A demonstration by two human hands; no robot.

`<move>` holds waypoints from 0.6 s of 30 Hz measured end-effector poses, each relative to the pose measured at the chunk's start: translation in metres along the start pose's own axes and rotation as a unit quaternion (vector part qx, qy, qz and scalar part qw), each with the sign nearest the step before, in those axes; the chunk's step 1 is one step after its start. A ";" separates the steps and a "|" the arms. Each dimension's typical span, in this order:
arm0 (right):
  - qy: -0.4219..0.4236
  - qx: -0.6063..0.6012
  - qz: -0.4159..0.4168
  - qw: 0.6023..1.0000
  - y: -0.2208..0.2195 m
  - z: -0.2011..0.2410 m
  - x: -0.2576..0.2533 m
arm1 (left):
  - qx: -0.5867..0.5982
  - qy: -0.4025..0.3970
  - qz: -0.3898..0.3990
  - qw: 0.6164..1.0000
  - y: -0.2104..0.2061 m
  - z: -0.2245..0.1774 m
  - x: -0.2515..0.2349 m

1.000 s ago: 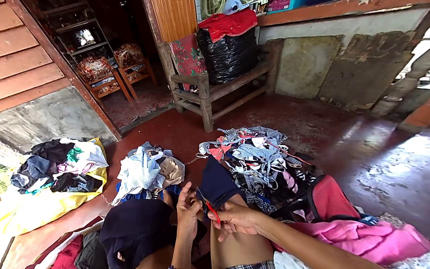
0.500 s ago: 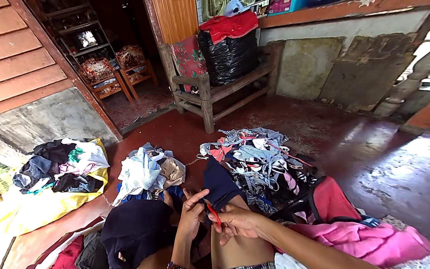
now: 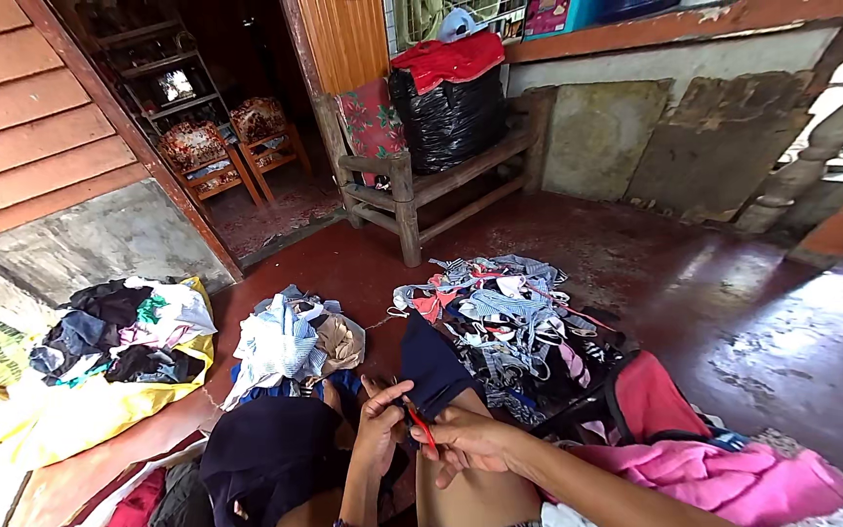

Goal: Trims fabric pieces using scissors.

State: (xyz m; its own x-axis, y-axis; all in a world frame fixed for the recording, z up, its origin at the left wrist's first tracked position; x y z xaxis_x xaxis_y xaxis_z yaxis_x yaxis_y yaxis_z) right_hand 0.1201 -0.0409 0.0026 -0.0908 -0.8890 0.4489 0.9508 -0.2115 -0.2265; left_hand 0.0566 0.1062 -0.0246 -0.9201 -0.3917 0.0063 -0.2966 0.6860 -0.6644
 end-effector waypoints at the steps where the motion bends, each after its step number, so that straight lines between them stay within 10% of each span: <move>1: -0.001 -0.003 -0.001 1.000 0.001 0.000 -0.001 | 0.003 0.001 -0.004 1.000 0.000 0.001 0.000; 18: -0.006 0.000 0.030 1.000 -0.001 -0.004 -0.001 | -0.014 0.012 0.046 0.999 0.001 0.000 -0.001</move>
State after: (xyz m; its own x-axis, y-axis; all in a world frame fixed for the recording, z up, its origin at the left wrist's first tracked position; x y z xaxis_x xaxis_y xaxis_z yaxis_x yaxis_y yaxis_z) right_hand 0.1176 -0.0410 -0.0015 -0.0312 -0.8953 0.4443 0.9543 -0.1589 -0.2532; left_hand 0.0566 0.1076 -0.0253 -0.9495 -0.3116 -0.0365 -0.2168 0.7358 -0.6416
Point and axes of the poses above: each hand's wrist, its own x-axis away from the middle knuckle, its own y-axis out of the back of the hand, z = x × y, the point moved 5 cm from there along -x, towards the middle knuckle, and after that the axes turned 15 degrees about x, right-handed, at the moved point
